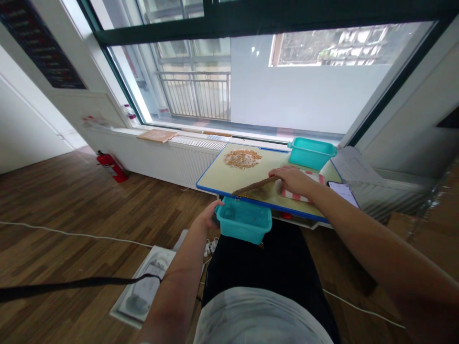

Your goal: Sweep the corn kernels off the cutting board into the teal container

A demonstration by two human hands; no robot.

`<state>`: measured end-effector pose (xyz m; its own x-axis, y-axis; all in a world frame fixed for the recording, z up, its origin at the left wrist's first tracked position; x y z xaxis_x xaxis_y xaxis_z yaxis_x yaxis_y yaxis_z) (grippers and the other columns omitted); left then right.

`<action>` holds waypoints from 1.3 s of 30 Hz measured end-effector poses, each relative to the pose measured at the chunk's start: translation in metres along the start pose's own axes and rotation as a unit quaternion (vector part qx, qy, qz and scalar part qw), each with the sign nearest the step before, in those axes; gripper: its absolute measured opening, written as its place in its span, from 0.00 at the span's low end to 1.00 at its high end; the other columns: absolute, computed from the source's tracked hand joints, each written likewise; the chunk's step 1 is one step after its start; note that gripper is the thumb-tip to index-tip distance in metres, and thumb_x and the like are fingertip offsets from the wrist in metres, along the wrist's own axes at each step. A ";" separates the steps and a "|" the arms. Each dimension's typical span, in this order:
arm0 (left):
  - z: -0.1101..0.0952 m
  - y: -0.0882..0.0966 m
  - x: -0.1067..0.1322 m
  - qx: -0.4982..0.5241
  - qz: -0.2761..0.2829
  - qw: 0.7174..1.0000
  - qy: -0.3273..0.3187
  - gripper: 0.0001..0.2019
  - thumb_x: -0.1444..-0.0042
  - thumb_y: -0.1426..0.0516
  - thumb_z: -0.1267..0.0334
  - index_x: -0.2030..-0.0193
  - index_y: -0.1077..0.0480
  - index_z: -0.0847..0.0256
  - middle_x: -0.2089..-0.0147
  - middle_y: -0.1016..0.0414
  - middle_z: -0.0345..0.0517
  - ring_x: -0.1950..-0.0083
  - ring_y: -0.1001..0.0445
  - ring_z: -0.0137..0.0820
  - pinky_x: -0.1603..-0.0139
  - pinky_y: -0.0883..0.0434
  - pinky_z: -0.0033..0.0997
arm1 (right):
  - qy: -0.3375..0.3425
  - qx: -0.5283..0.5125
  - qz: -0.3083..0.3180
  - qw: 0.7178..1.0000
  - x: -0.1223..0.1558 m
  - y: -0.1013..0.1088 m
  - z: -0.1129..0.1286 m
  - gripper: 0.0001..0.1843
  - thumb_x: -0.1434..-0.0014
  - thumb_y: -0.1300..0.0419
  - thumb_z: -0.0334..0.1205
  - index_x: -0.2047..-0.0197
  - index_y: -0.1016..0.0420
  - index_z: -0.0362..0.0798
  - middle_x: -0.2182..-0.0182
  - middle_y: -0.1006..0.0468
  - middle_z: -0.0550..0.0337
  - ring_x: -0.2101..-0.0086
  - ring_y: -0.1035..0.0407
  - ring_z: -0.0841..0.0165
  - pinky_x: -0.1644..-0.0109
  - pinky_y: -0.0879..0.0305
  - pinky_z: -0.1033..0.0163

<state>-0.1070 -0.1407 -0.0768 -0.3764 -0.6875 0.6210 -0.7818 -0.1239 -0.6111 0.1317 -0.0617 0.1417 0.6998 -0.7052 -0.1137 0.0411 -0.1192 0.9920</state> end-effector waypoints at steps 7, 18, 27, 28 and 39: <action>0.002 -0.003 -0.008 -0.017 -0.001 1.000 0.019 0.22 0.57 0.42 0.56 0.54 0.29 0.62 0.60 0.20 0.56 0.58 0.22 0.50 0.58 0.26 0.49 | 0.019 -0.010 -0.005 1.000 0.005 -0.001 -0.003 0.28 0.47 0.51 0.24 0.46 0.27 0.50 0.52 0.22 0.54 0.54 0.30 0.62 0.47 0.41 0.59; 0.005 -0.005 -0.013 -0.042 -0.009 0.999 0.021 0.24 0.57 0.43 0.55 0.53 0.29 0.63 0.61 0.20 0.56 0.58 0.22 0.51 0.59 0.27 0.50 | 0.022 -0.027 -0.011 0.999 0.014 0.002 -0.007 0.24 0.44 0.54 0.25 0.50 0.25 0.49 0.54 0.22 0.54 0.55 0.30 0.64 0.47 0.40 0.59; 0.006 -0.012 -0.012 -0.028 0.015 0.999 0.018 0.22 0.56 0.43 0.56 0.53 0.29 0.64 0.61 0.21 0.56 0.57 0.22 0.49 0.57 0.27 0.48 | 0.026 -0.035 -0.049 0.998 0.016 0.011 -0.002 0.25 0.44 0.54 0.24 0.49 0.25 0.49 0.52 0.22 0.54 0.53 0.31 0.63 0.45 0.41 0.57; 0.007 -0.011 -0.012 -0.028 0.010 0.999 0.018 0.22 0.56 0.43 0.56 0.54 0.29 0.64 0.60 0.21 0.55 0.57 0.22 0.50 0.57 0.27 0.48 | 0.020 -0.029 -0.057 0.998 0.016 0.014 0.000 0.26 0.44 0.54 0.24 0.48 0.26 0.49 0.51 0.22 0.54 0.52 0.31 0.62 0.44 0.42 0.56; 0.009 -0.007 -0.018 -0.030 0.014 0.999 0.004 0.23 0.54 0.43 0.56 0.51 0.30 0.63 0.55 0.22 0.55 0.55 0.23 0.49 0.59 0.26 0.46 | -0.207 0.141 -0.041 0.967 0.028 0.051 0.051 0.33 0.41 0.52 0.28 0.32 0.46 0.45 0.55 0.22 0.44 0.58 0.27 0.60 0.57 0.35 0.60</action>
<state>-0.0903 -0.1340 -0.0875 -0.4025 -0.6849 0.6074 -0.7990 -0.0610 -0.5983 0.1174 -0.1231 0.1863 0.3542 -0.8982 -0.2604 -0.1524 -0.3301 0.9316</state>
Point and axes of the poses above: each hand's wrist, its own x-axis away from the middle knuckle, its own y-axis out of the back of the hand, z = x × y, the point moved 7 cm from there along -x, towards the middle knuckle
